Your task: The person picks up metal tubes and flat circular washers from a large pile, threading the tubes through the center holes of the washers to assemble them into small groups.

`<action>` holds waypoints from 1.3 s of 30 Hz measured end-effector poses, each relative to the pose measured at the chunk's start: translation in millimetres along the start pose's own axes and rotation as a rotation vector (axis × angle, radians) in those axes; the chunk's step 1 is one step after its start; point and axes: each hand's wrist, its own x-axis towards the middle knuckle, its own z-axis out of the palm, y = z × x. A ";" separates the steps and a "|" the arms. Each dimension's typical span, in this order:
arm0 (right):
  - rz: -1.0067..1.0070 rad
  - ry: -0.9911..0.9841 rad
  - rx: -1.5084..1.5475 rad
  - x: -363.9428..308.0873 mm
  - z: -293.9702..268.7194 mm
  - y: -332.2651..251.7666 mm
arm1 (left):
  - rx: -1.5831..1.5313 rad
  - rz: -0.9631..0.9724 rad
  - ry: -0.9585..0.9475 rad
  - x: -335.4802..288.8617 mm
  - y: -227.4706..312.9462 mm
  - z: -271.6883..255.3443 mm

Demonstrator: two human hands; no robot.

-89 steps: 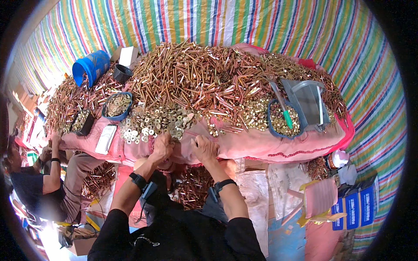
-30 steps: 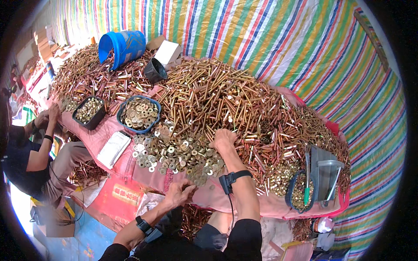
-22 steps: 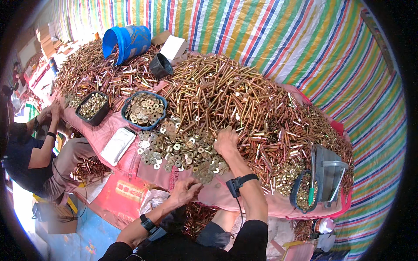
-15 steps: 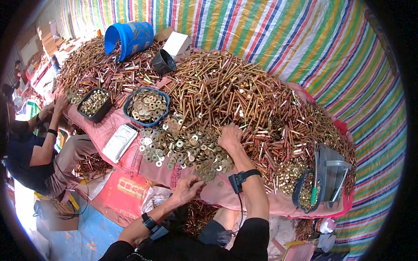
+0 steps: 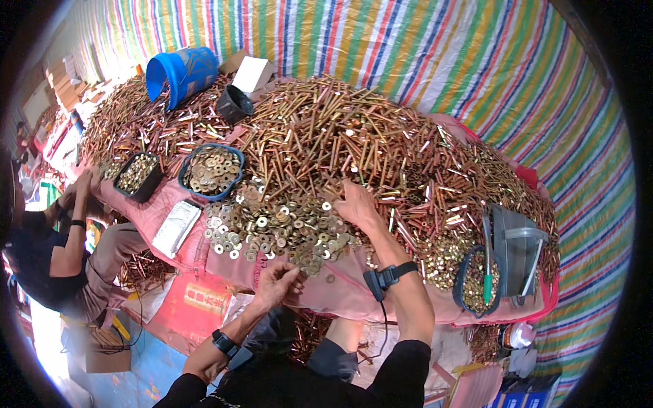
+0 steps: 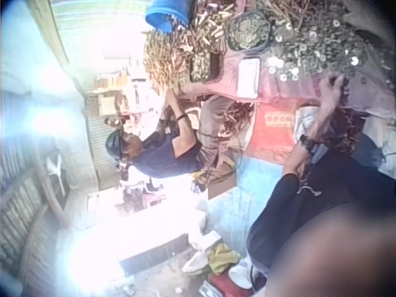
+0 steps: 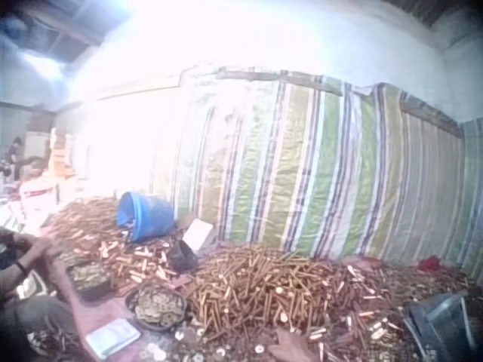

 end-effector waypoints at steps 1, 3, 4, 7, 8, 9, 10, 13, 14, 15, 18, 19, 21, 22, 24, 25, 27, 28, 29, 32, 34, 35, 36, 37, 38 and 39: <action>0.004 -0.052 0.045 -8.2 -11.6 -3.0 | -0.022 0.022 -0.011 1.3 3.0 3.0; 0.050 -0.172 0.201 -29.5 -29.0 -6.9 | -0.074 0.003 -0.029 5.6 10.7 10.8; 0.069 -0.245 0.268 -38.6 -33.4 -8.5 | -0.095 0.015 -0.028 8.7 14.3 16.6; 0.143 -0.332 0.404 -64.2 -35.9 -6.2 | -0.124 0.016 -0.043 17.3 23.3 34.3; 0.093 -0.366 0.473 -72.5 -36.9 -1.8 | -0.163 0.014 -0.053 18.4 24.0 41.2; 0.042 -0.359 0.494 -78.6 -34.5 0.5 | -0.203 0.012 -0.062 19.5 23.7 49.0; -0.009 -0.353 0.516 -84.8 -30.9 1.9 | -0.258 0.017 -0.087 18.9 22.7 55.5; 0.005 -0.345 0.456 -104.3 -16.6 0.7 | -0.263 0.010 -0.113 16.8 15.2 76.2; 0.082 -0.349 0.446 -112.0 -9.2 -3.0 | -0.321 0.011 -0.126 15.8 11.1 84.2; 0.065 -0.313 0.576 -119.5 -2.7 -6.5 | -0.318 -0.026 -0.129 16.3 8.4 89.6; -0.031 -0.184 0.571 -133.0 13.1 -13.9 | -0.440 0.022 -0.195 21.4 2.9 99.5; -0.082 -0.150 0.519 -138.0 18.8 -16.6 | -0.536 -0.054 -0.161 22.5 1.6 100.7; -0.165 -0.080 0.400 -145.9 31.0 -22.9 | -0.641 -0.071 -0.103 26.4 -0.8 101.0; -0.166 -0.039 0.411 -147.4 36.5 -25.8 | -0.736 -0.051 -0.122 29.0 -1.7 100.6; -0.166 0.035 0.431 -149.3 45.6 -30.0 | -0.713 -0.068 -0.075 33.2 -4.2 96.8; -0.158 -0.051 0.463 -150.0 46.7 -29.0 | -0.713 -0.074 -0.061 35.1 -5.1 93.8; -0.234 -0.029 0.485 -148.1 49.1 -27.9 | -0.712 -0.072 -0.039 39.6 -6.7 88.4; -0.271 -0.020 0.496 -146.4 49.7 -26.7 | -0.715 -0.068 -0.027 40.7 -7.7 85.9; -0.287 -0.047 0.500 -146.3 48.6 -23.8 | -0.717 -0.065 -0.015 41.8 -8.5 84.2; -0.321 -0.160 0.555 -142.3 42.4 -12.6 | -0.831 -0.065 0.019 44.2 -8.3 82.7; -0.300 -0.279 0.625 -134.2 38.1 -7.1 | -0.791 -0.065 0.020 42.8 -5.7 82.1; -0.353 -0.276 0.552 -129.0 34.8 -4.2 | -0.786 -0.089 0.034 41.6 -4.3 82.6; -0.382 -0.311 0.547 -124.0 29.8 -0.5 | -0.757 -0.100 0.028 40.0 -2.6 82.7; -0.372 -0.370 0.514 -118.9 22.0 3.9 | -0.730 -0.129 0.043 38.3 -0.9 82.8; -0.366 -0.422 0.489 -115.2 15.2 6.6 | -0.723 -0.129 0.020 36.9 0.6 82.3; -0.331 -0.400 0.517 -113.8 11.5 5.4 | -0.727 -0.135 0.032 35.9 1.3 82.9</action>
